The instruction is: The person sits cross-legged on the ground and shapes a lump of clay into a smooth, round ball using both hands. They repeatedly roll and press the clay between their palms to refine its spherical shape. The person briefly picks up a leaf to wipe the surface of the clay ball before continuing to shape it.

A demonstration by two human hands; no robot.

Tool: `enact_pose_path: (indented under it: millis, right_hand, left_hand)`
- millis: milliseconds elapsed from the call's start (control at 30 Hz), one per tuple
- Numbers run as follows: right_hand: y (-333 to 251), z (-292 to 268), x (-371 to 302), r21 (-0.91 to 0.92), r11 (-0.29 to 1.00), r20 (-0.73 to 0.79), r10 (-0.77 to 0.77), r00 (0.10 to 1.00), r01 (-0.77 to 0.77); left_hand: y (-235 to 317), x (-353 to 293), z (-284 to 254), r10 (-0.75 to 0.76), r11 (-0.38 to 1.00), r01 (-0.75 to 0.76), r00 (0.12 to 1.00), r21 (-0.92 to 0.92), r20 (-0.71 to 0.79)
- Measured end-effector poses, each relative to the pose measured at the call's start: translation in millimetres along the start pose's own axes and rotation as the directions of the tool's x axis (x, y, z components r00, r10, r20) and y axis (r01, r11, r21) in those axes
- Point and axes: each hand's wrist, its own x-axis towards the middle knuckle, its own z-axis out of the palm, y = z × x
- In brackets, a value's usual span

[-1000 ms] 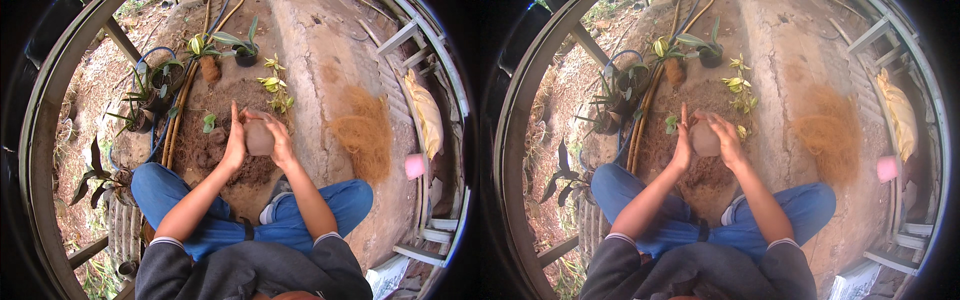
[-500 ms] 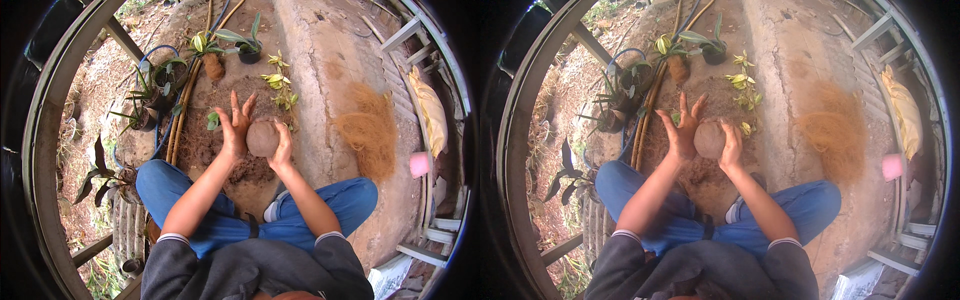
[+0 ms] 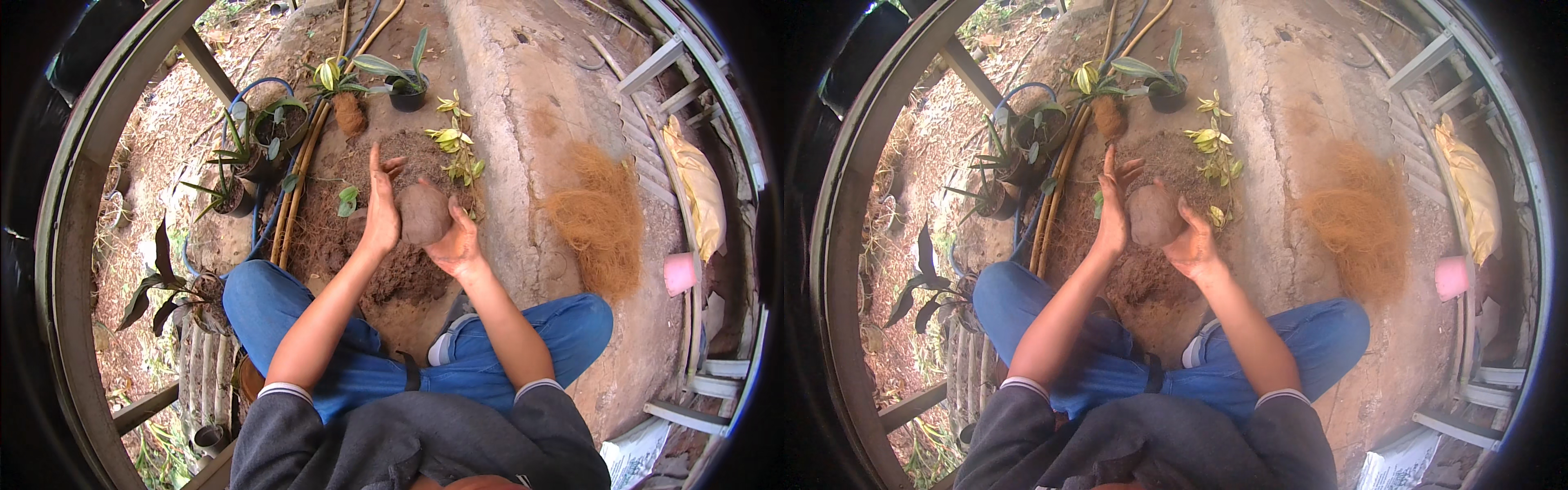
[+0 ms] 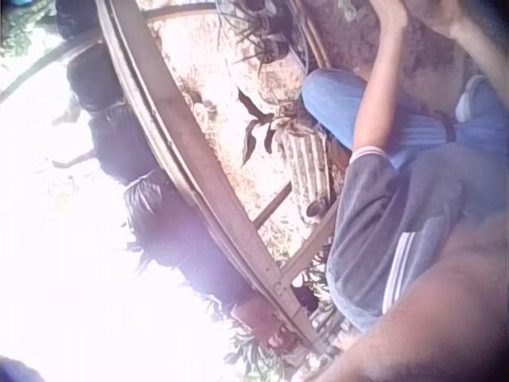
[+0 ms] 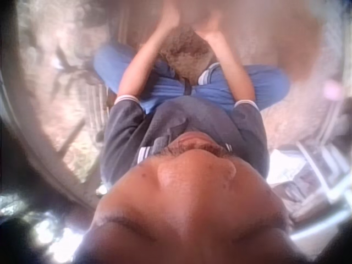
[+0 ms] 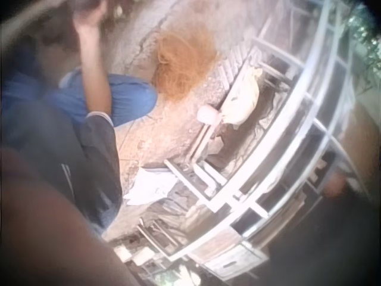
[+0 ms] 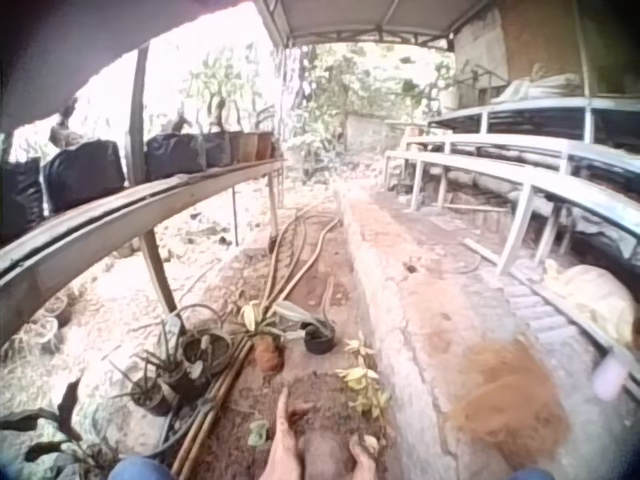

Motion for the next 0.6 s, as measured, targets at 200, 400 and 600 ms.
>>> enact_pose_path:
  millis: [200, 400, 600]
  right_hand:
    - [-0.9, -14.6, 2.5, 0.157, 0.986, -0.104, 0.072, 0.992, -0.055]
    - [-10.7, 1.6, 3.0, -0.318, 0.93, -0.084, -0.22, 0.972, 0.183]
    - [9.8, -0.8, 3.4, -0.576, 0.652, 0.144, -0.512, 0.847, 0.492]
  left_hand:
    - [-6.6, -12.1, 3.6, 0.184, 0.935, -0.202, 0.979, 0.292, 0.089]
    - [8.1, -15.8, 13.2, -0.358, 0.857, 0.326, 0.934, -0.4, -0.005]
    - [17.6, -12.8, 11.9, -0.416, 0.872, 0.417, 0.907, -0.256, 0.062]
